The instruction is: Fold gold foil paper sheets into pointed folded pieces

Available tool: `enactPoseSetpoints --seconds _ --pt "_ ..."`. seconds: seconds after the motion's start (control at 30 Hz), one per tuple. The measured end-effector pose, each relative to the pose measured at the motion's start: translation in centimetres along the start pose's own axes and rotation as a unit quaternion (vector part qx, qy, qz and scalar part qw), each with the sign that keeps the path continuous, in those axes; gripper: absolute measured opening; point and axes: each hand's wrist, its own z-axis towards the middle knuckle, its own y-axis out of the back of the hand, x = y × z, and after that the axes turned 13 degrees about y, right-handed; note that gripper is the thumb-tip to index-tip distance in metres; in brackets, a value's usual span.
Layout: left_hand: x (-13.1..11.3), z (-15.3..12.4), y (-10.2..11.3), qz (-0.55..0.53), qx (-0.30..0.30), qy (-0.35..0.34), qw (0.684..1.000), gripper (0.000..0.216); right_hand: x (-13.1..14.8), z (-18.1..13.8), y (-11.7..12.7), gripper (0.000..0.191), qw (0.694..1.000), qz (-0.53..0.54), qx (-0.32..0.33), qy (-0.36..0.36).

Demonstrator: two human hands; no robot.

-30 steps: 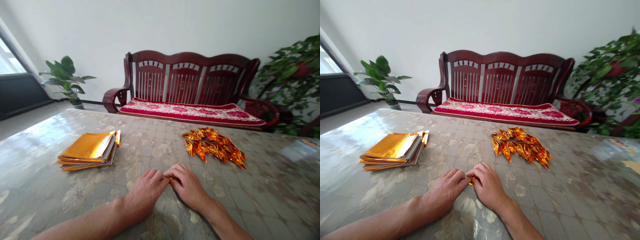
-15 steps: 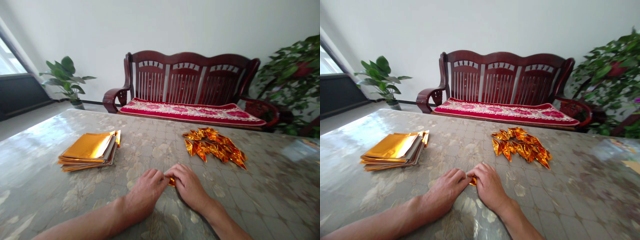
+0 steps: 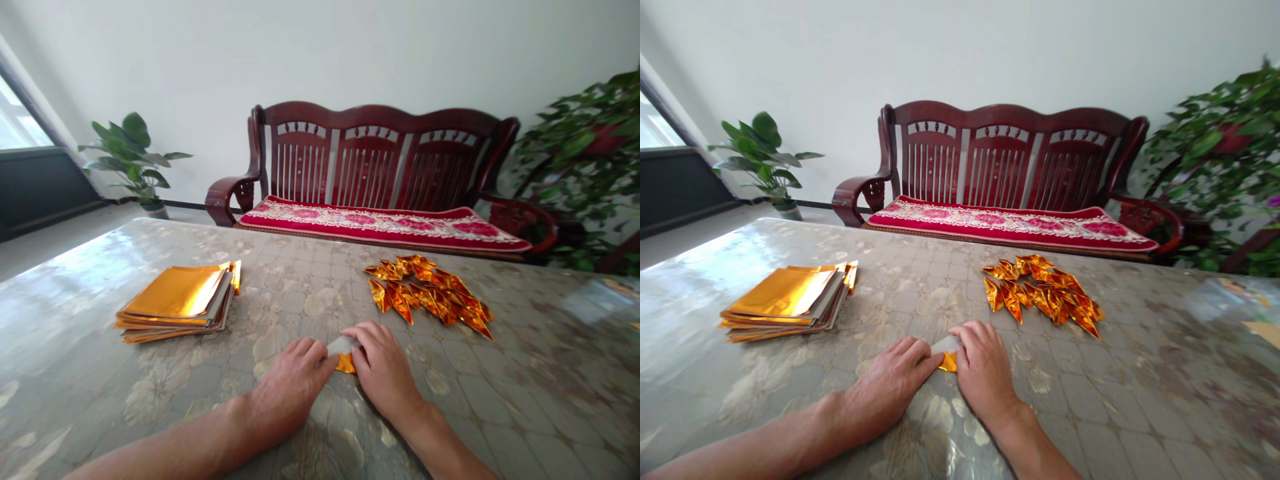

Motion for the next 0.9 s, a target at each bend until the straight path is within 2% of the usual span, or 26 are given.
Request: enactPoseSetpoints --seconds 0.17,0.5,0.9 --pt "0.02 -0.10 -0.04 0.004 -0.010 0.000 1.000 0.034 0.07 0.10 0.10 0.031 0.999 -0.015 0.013 0.028" --pt "0.02 -0.19 -0.42 -0.022 -0.054 -0.002 0.998 0.027 0.32 0.26 0.32 0.023 0.995 0.036 0.043 0.083" --pt "-0.04 -0.13 -0.22 -0.050 -0.042 -0.009 0.998 0.029 0.12 0.16 0.22 0.025 0.993 0.050 0.035 0.098"
